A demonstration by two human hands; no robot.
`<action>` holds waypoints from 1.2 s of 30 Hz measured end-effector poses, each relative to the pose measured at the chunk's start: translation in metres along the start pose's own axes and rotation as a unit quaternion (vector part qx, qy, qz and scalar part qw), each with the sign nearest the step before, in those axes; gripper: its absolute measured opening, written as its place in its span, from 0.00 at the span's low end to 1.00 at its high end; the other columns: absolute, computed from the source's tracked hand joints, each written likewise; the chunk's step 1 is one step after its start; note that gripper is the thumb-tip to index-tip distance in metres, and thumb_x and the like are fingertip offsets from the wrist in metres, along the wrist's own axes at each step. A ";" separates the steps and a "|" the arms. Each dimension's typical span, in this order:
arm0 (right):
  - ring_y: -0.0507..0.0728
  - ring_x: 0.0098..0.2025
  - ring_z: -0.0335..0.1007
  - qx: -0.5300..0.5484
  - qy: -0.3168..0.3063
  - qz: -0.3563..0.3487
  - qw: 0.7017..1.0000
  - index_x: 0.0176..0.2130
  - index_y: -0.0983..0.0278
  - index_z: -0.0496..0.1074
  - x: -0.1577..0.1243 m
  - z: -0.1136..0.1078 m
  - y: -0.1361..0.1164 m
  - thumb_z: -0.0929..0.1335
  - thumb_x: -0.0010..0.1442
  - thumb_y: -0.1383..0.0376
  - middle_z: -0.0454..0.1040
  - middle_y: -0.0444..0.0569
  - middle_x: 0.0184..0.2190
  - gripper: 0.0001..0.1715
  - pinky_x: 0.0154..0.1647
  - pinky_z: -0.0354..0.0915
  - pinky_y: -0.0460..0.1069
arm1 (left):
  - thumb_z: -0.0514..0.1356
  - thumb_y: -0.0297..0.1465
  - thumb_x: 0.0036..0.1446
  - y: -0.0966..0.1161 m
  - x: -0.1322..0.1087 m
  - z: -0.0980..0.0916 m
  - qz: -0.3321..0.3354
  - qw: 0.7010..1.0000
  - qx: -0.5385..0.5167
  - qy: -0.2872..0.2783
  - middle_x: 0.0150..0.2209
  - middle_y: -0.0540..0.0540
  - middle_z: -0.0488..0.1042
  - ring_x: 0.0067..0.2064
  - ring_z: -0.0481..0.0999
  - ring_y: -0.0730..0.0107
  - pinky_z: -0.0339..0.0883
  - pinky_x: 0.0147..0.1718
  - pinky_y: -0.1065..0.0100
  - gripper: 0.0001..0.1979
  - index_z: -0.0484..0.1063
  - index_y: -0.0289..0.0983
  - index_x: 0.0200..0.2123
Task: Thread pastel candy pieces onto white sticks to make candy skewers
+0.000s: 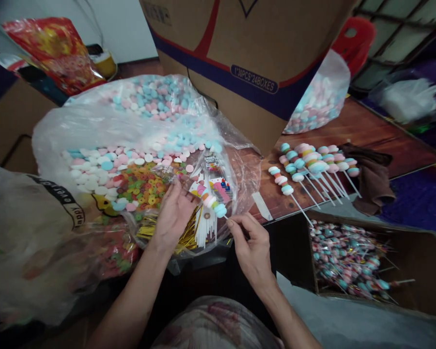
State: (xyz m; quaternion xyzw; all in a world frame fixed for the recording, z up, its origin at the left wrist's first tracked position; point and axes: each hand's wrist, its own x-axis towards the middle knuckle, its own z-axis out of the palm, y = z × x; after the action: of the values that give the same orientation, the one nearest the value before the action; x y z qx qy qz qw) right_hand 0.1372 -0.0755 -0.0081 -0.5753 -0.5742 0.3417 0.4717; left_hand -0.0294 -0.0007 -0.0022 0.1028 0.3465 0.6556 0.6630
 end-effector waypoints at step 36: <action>0.52 0.27 0.64 -0.117 0.023 -0.164 0.979 0.36 0.63 0.72 0.000 0.025 -0.001 0.63 0.66 0.71 0.67 0.45 0.25 0.10 0.30 0.62 0.47 | 0.61 0.37 0.60 -0.011 -0.015 0.015 -0.143 0.985 0.026 -0.089 0.31 0.43 0.76 0.39 0.78 0.63 0.71 0.43 0.63 0.12 0.73 0.34 0.31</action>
State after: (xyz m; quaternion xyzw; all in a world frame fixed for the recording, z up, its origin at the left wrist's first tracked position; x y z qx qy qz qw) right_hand 0.1140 -0.0714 -0.0150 -0.5325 -0.6855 0.1772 0.4639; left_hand -0.0102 -0.0115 0.0077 0.1272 0.3147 0.5330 0.7750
